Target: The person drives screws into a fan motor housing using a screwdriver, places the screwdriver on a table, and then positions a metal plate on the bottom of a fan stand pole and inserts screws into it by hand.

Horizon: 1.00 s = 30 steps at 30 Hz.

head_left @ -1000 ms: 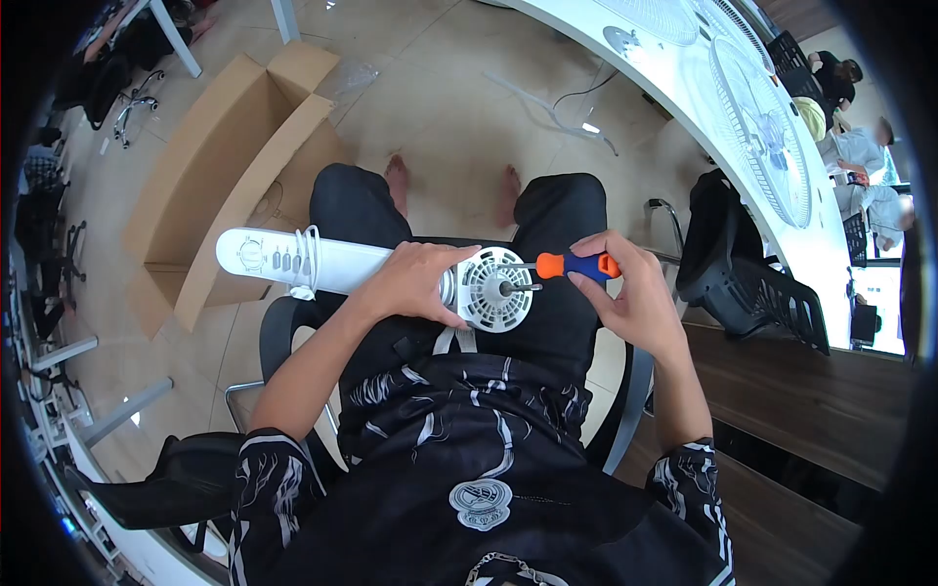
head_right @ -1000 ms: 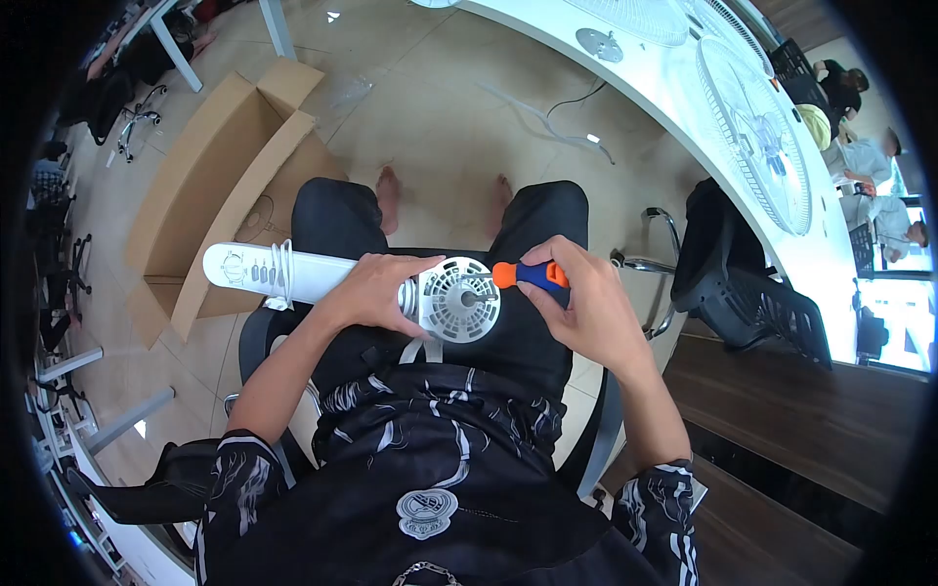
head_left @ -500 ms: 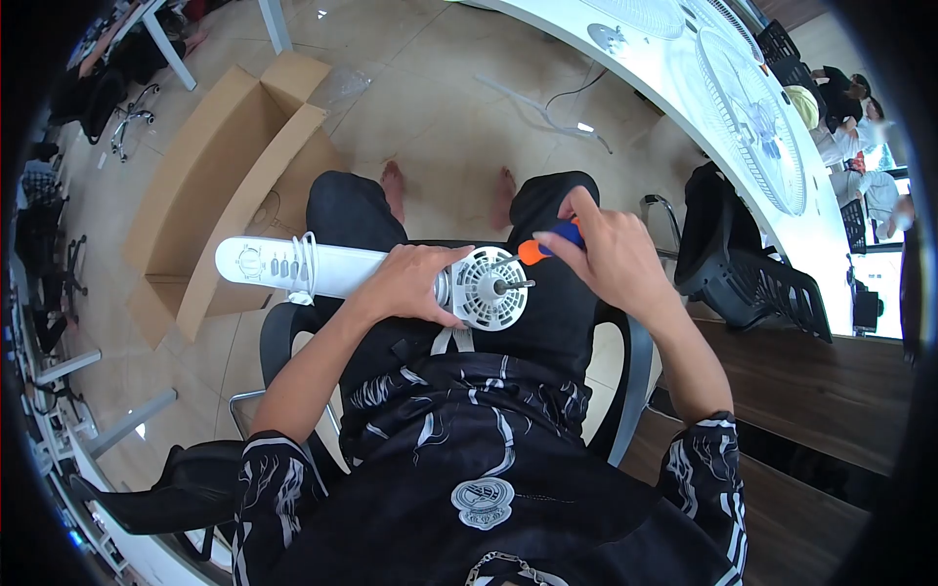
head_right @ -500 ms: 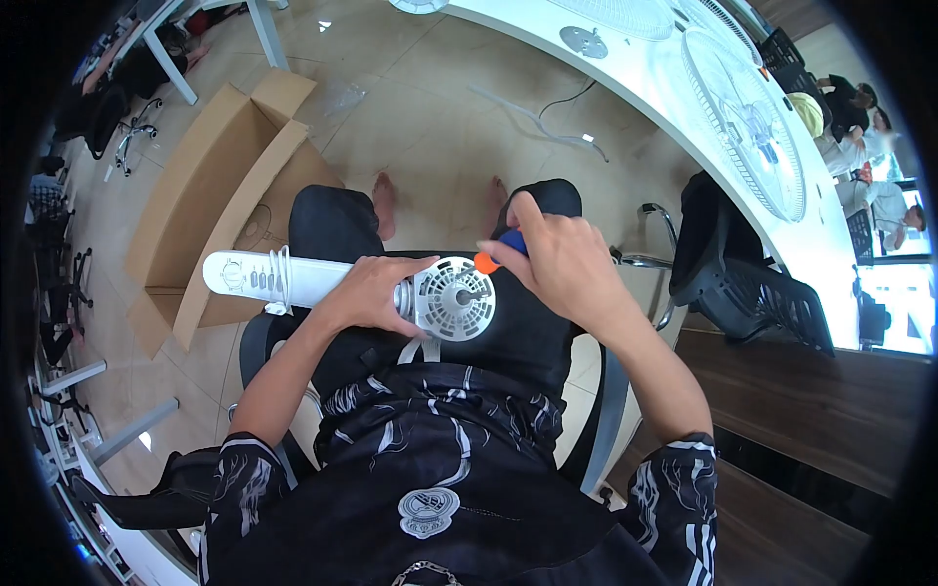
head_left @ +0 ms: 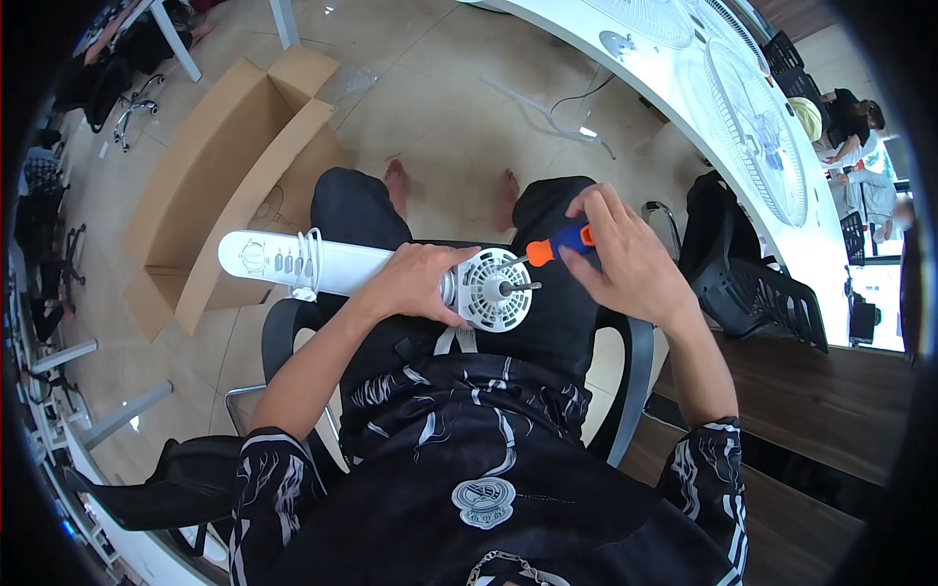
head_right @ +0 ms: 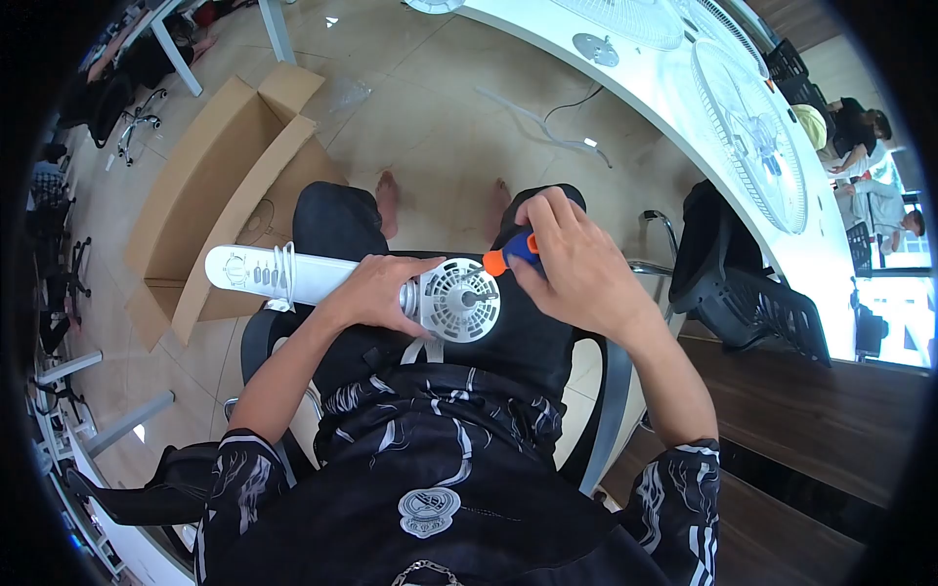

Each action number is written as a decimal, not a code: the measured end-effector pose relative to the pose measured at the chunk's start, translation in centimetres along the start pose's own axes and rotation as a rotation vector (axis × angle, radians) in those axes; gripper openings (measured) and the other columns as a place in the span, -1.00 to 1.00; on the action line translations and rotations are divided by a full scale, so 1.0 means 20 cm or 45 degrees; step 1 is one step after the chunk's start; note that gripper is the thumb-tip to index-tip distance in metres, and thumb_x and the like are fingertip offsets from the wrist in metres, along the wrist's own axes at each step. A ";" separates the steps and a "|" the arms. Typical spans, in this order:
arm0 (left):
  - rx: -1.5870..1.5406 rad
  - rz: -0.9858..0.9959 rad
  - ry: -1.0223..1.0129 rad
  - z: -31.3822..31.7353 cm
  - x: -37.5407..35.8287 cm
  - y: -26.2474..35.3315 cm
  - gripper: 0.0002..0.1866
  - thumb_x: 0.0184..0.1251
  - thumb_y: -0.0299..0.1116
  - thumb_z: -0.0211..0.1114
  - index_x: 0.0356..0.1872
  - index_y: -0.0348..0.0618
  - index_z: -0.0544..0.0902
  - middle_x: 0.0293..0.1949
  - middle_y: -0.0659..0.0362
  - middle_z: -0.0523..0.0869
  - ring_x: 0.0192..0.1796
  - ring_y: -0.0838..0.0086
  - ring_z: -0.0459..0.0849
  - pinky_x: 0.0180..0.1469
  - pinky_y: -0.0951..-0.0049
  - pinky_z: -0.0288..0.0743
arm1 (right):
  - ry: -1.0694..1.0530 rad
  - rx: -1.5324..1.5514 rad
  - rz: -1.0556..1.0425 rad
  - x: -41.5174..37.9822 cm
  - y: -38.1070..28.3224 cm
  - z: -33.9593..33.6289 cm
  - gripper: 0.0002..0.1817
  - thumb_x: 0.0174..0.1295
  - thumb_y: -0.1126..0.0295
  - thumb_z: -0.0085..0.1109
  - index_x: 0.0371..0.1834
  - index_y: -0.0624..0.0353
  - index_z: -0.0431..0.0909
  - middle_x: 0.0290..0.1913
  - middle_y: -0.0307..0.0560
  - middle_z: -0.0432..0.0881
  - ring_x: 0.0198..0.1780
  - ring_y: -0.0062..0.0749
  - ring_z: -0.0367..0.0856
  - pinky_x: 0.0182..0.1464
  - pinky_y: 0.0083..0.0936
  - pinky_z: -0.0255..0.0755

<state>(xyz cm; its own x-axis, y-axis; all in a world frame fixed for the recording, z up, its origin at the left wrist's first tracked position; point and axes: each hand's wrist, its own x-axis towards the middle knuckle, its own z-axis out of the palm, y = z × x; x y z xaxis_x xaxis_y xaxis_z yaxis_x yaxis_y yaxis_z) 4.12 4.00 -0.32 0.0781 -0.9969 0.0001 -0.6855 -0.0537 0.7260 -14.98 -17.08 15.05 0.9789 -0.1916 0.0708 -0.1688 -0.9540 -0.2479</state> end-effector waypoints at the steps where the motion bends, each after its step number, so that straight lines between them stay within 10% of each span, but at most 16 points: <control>1: 0.013 -0.019 -0.021 -0.01 0.00 0.01 0.13 -0.35 0.11 0.73 0.38 -0.30 0.60 0.05 -0.12 0.82 0.04 0.04 0.82 0.15 0.19 0.65 | 0.005 0.179 -0.077 0.01 0.00 -0.02 -0.58 0.40 0.15 0.35 0.07 0.18 0.41 -0.24 0.13 0.65 -0.26 0.12 0.71 -0.22 -0.10 0.54; 9: 0.016 0.007 0.006 0.00 0.00 0.00 0.13 -0.35 0.13 0.73 0.37 -0.30 0.60 0.06 -0.10 0.82 0.04 0.05 0.82 0.17 0.19 0.64 | -0.326 -0.133 0.357 0.03 -0.01 0.01 -0.55 0.29 0.25 0.46 0.06 0.19 0.42 -0.20 0.10 0.66 -0.28 0.04 0.73 -0.19 -0.13 0.57; 15: 0.012 -0.028 -0.026 0.00 0.00 0.00 0.12 -0.34 0.14 0.72 0.37 -0.30 0.61 0.06 -0.12 0.82 0.05 0.04 0.82 0.18 0.19 0.64 | -0.008 0.422 -0.175 0.00 0.00 0.01 -0.61 0.26 0.22 0.51 -0.07 0.21 0.52 -0.44 0.10 0.67 -0.40 0.06 0.72 -0.28 -0.11 0.58; 20: 0.014 -0.031 -0.020 0.00 0.00 0.01 0.11 -0.34 0.14 0.72 0.36 -0.30 0.61 0.05 -0.12 0.82 0.05 0.04 0.82 0.18 0.19 0.64 | -0.277 -0.103 0.496 0.05 -0.06 0.04 -0.57 0.30 0.21 0.47 0.02 0.23 0.49 -0.22 0.20 0.66 -0.24 0.14 0.73 -0.15 -0.09 0.57; 26: 0.001 -0.041 -0.056 -0.02 0.01 0.02 0.10 -0.31 0.14 0.72 0.35 -0.30 0.62 0.05 -0.12 0.82 0.05 0.05 0.82 0.18 0.19 0.64 | 0.040 0.370 -0.143 -0.03 0.01 0.00 -0.61 0.49 0.09 0.26 0.03 0.20 0.47 -0.48 0.12 0.62 -0.38 0.17 0.69 -0.24 -0.11 0.57; 30: 0.028 -0.011 -0.009 0.00 -0.01 0.01 0.10 -0.31 0.14 0.72 0.36 -0.29 0.62 0.05 -0.11 0.82 0.05 0.05 0.82 0.17 0.19 0.64 | -0.171 0.209 0.239 0.01 -0.02 0.00 -0.60 0.46 0.14 0.28 0.06 0.23 0.42 -0.28 0.21 0.63 -0.27 0.17 0.71 -0.18 -0.10 0.58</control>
<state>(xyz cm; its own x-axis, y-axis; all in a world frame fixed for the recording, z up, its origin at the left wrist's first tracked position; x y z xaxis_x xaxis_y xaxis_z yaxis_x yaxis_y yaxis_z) 4.04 4.10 -0.15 0.0791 -0.9968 -0.0113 -0.7006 -0.0637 0.7107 -14.73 -16.69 15.12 0.9407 -0.3185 -0.1166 -0.3381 -0.8526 -0.3985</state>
